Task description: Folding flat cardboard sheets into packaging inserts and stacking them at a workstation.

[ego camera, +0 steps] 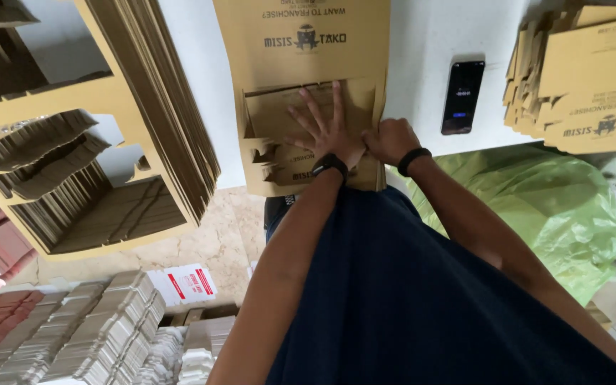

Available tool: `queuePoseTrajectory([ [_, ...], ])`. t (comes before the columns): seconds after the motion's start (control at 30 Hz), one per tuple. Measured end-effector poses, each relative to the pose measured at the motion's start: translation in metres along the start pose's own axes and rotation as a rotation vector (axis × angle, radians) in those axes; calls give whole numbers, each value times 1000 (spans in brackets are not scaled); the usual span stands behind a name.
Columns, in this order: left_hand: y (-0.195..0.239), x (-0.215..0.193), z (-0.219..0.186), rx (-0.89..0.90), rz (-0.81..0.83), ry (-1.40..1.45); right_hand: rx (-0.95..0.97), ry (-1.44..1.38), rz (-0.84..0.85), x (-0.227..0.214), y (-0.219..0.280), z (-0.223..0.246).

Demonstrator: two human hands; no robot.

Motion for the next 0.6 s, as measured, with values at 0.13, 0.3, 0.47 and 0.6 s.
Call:
queuePoseTrajectory([
  [0.13,5,-1,-1,30,35,6,-136,150,44,3,4,5],
  [0.3,-14,5,2,29,-35,-2,-55,-210,10,0,-4,20],
  [0.47,-11,4,-2,-23,93,-143,55,-50,56,-15,10,10],
  [0.6,-9,4,3,60,64,-58,176,-292,1,-6,27,6],
])
Point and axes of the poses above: each hand's wrist, its own y-axis away from the middle knuckle, its own x-axis out of the palm, z = x × y, the point moved 7 cm from there along -y, towards the middle knuckle, and after that the axes turned 11 degrees about -y, right-handed, at the moved point
